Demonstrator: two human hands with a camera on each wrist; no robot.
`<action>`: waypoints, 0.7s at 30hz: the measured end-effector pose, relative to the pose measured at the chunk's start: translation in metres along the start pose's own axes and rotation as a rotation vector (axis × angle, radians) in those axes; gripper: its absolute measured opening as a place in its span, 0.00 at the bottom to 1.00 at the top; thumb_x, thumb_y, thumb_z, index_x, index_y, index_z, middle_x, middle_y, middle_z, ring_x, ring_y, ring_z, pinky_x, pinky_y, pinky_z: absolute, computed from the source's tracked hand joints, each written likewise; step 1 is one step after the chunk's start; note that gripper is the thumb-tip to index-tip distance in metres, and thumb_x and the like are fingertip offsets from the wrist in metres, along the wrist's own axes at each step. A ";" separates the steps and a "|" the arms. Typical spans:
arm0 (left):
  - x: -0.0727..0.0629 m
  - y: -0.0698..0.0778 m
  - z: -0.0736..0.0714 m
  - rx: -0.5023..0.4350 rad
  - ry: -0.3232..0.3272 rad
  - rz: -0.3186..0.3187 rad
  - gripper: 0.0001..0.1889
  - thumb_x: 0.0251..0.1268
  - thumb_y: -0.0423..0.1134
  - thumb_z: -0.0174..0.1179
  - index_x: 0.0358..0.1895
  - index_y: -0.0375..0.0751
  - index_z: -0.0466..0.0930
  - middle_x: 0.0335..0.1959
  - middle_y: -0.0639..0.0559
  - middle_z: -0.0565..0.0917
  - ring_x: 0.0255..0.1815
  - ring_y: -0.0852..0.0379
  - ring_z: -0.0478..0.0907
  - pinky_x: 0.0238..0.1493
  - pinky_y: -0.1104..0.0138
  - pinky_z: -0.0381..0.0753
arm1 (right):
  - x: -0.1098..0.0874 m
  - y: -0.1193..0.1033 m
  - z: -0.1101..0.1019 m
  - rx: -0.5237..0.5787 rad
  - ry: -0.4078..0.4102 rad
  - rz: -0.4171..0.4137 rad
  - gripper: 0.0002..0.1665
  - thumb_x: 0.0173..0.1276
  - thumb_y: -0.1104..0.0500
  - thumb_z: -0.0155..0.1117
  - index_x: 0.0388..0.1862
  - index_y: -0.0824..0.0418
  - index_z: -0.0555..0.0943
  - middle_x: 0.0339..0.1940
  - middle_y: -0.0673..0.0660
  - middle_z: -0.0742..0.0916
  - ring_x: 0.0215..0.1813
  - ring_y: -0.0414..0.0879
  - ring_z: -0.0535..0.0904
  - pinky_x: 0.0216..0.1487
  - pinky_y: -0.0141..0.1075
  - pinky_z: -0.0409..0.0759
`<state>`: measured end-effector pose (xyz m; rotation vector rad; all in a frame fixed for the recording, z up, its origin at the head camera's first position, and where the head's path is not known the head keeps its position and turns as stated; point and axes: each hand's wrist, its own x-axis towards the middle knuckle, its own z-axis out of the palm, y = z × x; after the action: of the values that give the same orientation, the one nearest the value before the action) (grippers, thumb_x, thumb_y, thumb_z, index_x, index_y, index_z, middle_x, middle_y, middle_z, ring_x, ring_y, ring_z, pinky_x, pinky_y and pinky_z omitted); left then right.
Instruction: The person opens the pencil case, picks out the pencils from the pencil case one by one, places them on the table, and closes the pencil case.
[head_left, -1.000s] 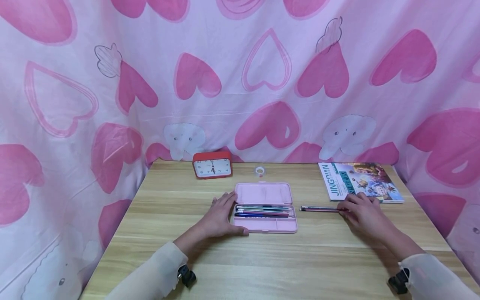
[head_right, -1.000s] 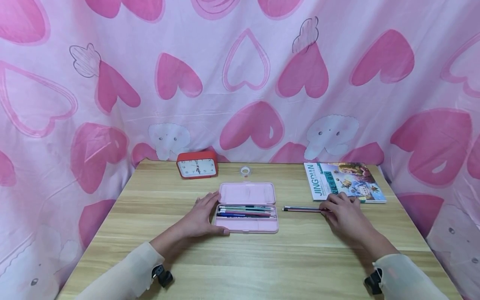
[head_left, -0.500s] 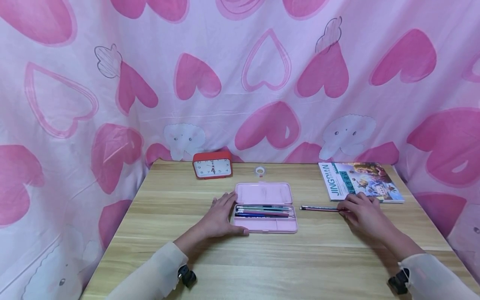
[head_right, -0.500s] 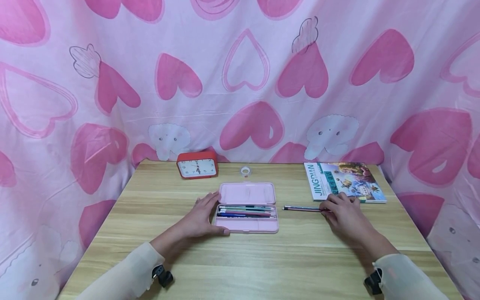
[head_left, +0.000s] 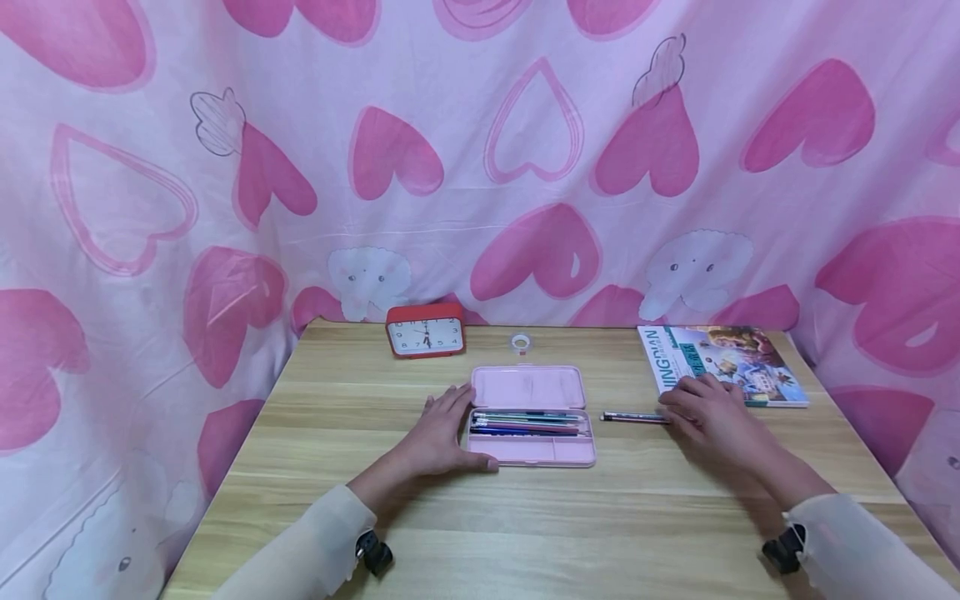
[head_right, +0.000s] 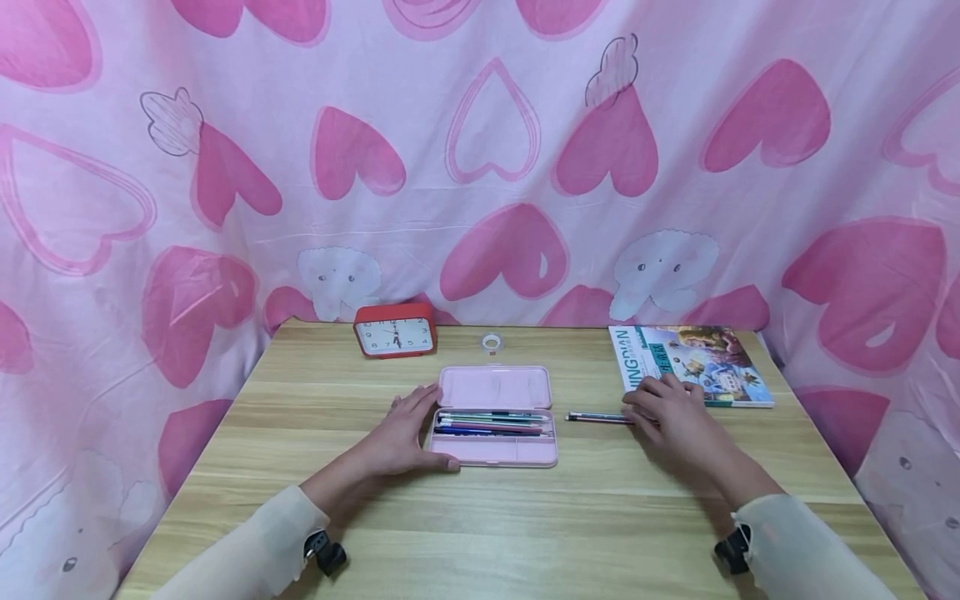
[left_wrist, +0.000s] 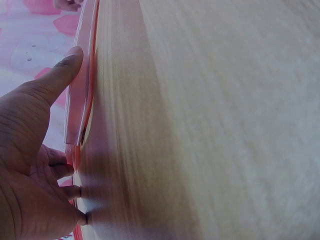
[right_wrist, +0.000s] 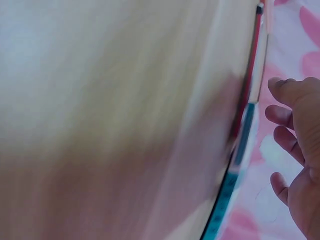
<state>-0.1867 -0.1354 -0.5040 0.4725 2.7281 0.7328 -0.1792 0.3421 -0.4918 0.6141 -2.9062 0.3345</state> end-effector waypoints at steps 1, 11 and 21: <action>0.000 0.000 0.000 0.001 0.000 0.000 0.72 0.48 0.76 0.80 0.92 0.47 0.52 0.93 0.48 0.55 0.96 0.42 0.44 0.94 0.39 0.40 | 0.004 -0.004 -0.001 0.004 0.004 -0.011 0.15 0.73 0.58 0.79 0.57 0.48 0.92 0.54 0.52 0.90 0.57 0.53 0.77 0.52 0.52 0.66; 0.000 0.001 -0.001 0.003 0.000 0.003 0.72 0.49 0.75 0.80 0.92 0.47 0.52 0.93 0.48 0.55 0.96 0.41 0.44 0.94 0.39 0.39 | 0.042 -0.046 0.006 0.025 0.009 -0.125 0.15 0.74 0.57 0.79 0.57 0.52 0.92 0.56 0.54 0.91 0.59 0.55 0.79 0.58 0.62 0.71; 0.000 0.000 0.000 -0.005 0.003 -0.003 0.72 0.48 0.76 0.80 0.92 0.48 0.52 0.93 0.49 0.55 0.96 0.42 0.44 0.94 0.39 0.39 | 0.062 -0.086 0.016 0.049 -0.033 -0.201 0.15 0.74 0.54 0.79 0.58 0.49 0.93 0.54 0.50 0.91 0.59 0.51 0.77 0.68 0.65 0.72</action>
<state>-0.1866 -0.1350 -0.5038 0.4670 2.7286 0.7396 -0.2015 0.2374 -0.4793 0.9186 -2.8415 0.3738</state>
